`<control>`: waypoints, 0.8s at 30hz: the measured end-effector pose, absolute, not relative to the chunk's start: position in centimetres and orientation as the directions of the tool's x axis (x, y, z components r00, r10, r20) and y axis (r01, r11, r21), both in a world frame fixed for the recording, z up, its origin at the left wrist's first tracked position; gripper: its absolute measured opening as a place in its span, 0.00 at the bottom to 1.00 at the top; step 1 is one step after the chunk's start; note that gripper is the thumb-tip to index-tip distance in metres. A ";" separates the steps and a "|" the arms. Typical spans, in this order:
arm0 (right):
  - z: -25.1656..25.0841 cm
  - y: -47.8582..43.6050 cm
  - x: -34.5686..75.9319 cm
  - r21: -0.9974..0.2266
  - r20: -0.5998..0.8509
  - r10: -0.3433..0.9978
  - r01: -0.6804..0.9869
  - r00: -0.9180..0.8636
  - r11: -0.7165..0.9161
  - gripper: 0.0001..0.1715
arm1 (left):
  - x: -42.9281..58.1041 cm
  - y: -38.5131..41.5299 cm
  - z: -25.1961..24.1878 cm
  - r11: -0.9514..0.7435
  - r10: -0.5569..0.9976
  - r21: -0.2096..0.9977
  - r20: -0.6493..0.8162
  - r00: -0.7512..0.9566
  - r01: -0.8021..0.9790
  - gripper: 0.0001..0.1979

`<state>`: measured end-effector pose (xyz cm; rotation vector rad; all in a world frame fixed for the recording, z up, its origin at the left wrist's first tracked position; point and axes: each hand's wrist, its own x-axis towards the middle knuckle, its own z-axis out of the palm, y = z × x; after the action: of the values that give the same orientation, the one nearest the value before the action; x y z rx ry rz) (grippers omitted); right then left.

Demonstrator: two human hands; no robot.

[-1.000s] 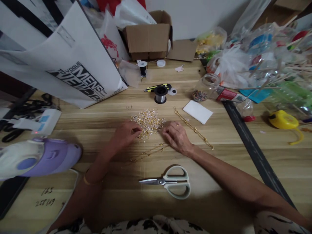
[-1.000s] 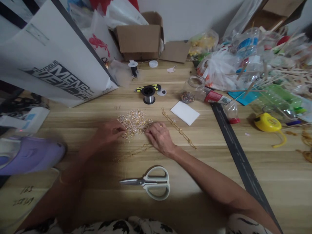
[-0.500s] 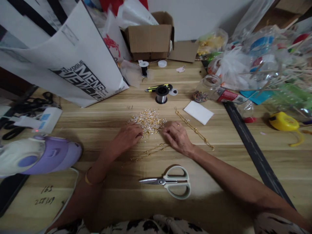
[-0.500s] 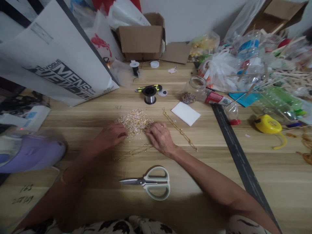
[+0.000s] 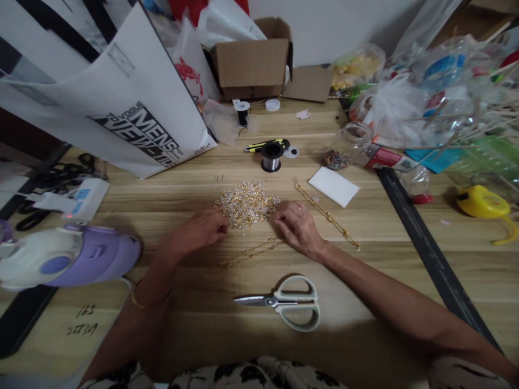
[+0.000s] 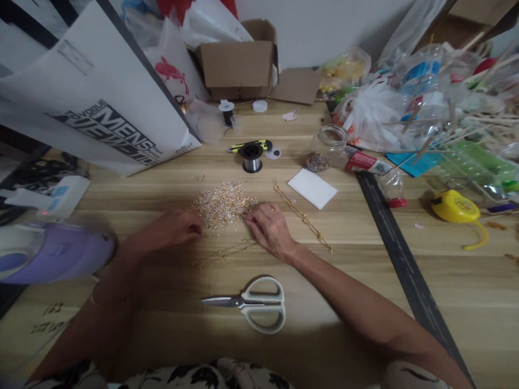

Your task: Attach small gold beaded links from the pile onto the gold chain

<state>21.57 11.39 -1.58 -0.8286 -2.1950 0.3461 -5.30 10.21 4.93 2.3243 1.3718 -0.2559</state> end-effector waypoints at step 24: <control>-1.1 11.3 21.5 -0.489 0.549 0.669 0.457 -0.501 0.743 0.05 | -4.9 8.1 4.2 -0.134 0.991 0.567 0.078 0.109 0.813 0.07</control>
<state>21.52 11.33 -1.14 -0.8426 -2.1876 0.3612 -4.87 8.08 4.20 2.0106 1.7578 0.6337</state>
